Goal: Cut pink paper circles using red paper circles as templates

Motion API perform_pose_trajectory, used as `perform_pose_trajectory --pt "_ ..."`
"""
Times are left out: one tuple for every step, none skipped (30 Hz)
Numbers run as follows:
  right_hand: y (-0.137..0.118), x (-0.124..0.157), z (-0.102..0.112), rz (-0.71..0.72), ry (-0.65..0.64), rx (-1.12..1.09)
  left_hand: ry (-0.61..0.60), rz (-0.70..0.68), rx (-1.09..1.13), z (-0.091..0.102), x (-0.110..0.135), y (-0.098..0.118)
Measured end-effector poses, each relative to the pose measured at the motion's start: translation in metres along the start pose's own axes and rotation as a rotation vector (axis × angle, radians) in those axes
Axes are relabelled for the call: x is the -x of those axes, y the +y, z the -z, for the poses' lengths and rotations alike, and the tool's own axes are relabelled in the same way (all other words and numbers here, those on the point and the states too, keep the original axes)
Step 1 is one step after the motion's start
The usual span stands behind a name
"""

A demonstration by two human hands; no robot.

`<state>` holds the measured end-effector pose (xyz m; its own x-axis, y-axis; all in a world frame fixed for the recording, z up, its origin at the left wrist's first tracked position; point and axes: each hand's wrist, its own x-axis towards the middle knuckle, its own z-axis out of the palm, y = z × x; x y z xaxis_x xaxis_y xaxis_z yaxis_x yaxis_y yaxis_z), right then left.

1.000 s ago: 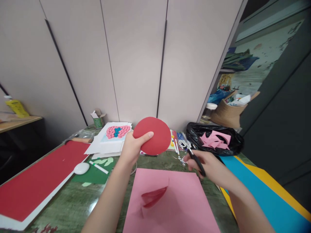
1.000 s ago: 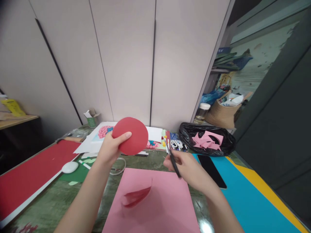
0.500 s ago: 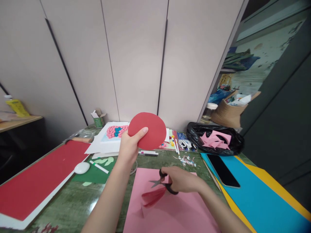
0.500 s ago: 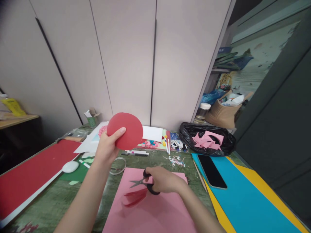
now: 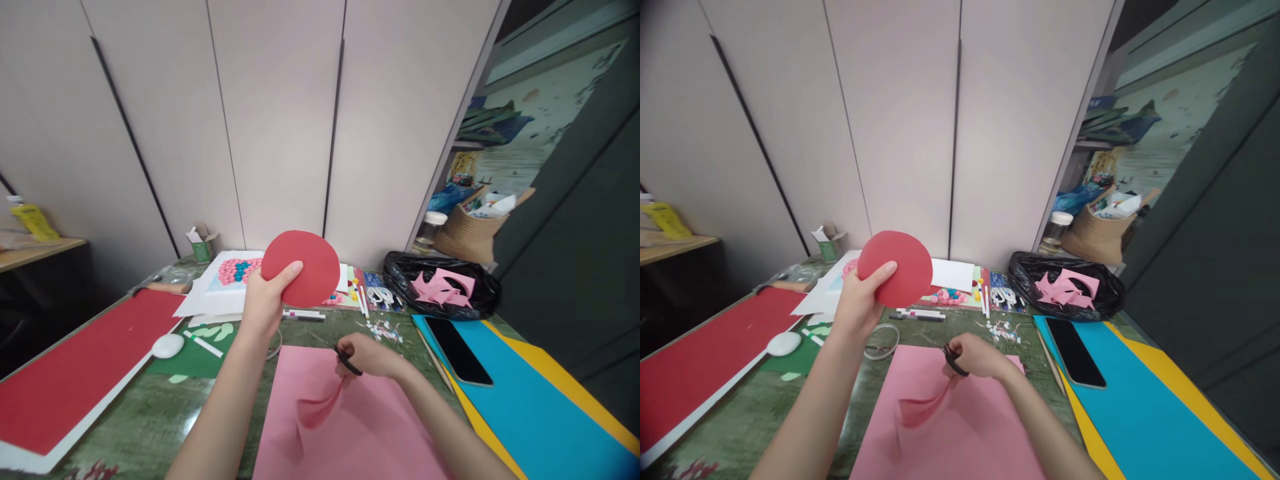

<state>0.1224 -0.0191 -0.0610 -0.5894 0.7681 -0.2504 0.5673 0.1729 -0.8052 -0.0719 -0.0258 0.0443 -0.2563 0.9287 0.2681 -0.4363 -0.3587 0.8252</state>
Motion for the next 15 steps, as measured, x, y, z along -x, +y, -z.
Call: perform_pose_trajectory --pt "-0.001 0.001 0.001 0.01 0.014 -0.014 0.0 -0.002 0.002 0.0 0.0 0.0" --pt "-0.002 0.002 0.001 0.023 0.029 -0.019 0.004 -0.003 0.001 0.0 -0.001 0.0" --pt "-0.002 0.003 0.002 0.037 0.044 -0.018 0.011 -0.001 -0.003 0.0 -0.001 0.0" --pt "-0.003 0.004 0.002 0.051 0.057 -0.014 0.018 0.001 -0.008 0.0 -0.001 0.0" --pt "-0.004 0.005 0.001 0.065 0.068 -0.01 0.026 0.005 -0.012 0.0 -0.001 0.0" --pt "-0.005 0.006 0.001 0.078 0.075 -0.008 0.031 0.007 -0.015 -0.001 -0.002 0.0" --pt "-0.006 0.007 0.0 0.087 0.079 -0.008 0.034 0.008 -0.015 -0.001 -0.002 0.0" --pt "-0.007 0.007 -0.001 0.091 0.081 -0.01 0.033 0.009 -0.014 -0.001 -0.002 0.0" --pt "-0.008 0.008 -0.001 0.09 0.085 -0.014 0.031 0.009 -0.011 0.0 -0.002 0.0" --pt "-0.008 0.008 0.001 0.085 0.098 -0.018 0.026 0.006 -0.007 0.0 -0.002 0.0" --pt "-0.008 0.009 0.004 0.076 0.122 -0.023 0.019 0.003 -0.001 0.001 -0.002 0.0" --pt "-0.007 0.011 0.01 0.066 0.16 -0.028 0.011 0.0 0.006 0.002 -0.002 0.001" --pt "-0.006 0.014 0.019 0.052 0.213 -0.034 0.0 -0.004 0.013 0.004 -0.002 0.001" --pt "-0.004 0.017 0.03 0.042 0.279 -0.038 -0.01 -0.009 0.018 0.005 -0.002 0.002" --pt "-0.001 0.022 0.044 0.031 0.354 -0.04 -0.017 -0.013 0.02 0.007 -0.002 0.003"
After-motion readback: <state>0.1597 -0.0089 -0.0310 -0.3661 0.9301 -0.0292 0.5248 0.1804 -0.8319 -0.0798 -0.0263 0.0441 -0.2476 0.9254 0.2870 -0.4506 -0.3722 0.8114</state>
